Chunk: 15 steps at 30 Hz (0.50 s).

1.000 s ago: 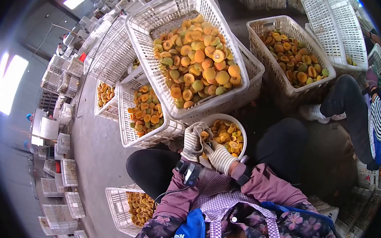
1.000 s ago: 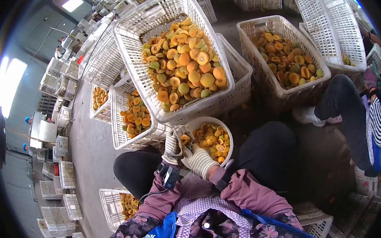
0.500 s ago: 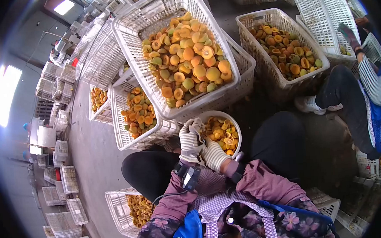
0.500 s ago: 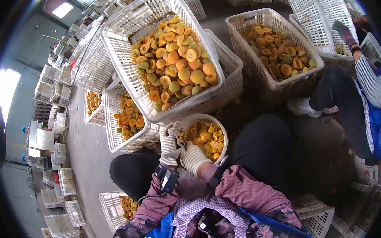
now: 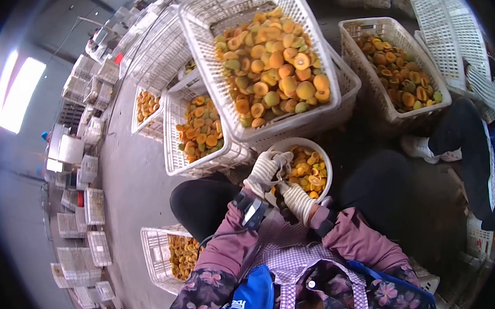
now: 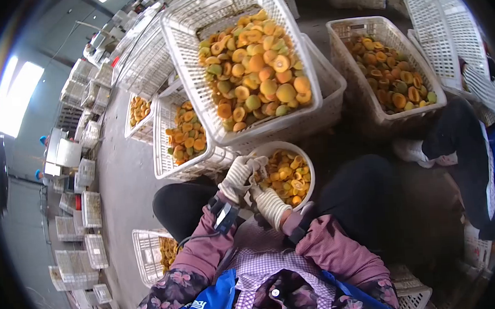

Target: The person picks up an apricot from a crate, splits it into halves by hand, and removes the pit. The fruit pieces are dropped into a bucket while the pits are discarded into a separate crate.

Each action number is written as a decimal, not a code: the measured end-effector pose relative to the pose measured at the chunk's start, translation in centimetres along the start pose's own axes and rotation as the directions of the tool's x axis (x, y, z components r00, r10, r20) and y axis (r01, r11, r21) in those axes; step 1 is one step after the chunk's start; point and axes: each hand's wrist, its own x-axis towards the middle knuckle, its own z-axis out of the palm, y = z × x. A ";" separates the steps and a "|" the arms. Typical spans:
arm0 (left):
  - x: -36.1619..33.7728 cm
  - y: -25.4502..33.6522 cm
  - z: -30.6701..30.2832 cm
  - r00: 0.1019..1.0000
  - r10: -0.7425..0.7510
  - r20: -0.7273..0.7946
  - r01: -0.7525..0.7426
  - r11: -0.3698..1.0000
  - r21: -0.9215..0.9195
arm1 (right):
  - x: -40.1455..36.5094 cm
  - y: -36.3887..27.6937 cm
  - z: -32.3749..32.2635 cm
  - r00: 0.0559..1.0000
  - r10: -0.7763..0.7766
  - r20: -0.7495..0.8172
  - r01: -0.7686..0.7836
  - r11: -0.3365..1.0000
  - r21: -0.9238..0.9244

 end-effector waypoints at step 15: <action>-0.2 1.3 -0.3 0.958 -0.202 0.203 0.213 0.976 -0.038 | -0.1 1.3 1.0 0.971 -0.238 -0.029 0.237 0.971 -0.035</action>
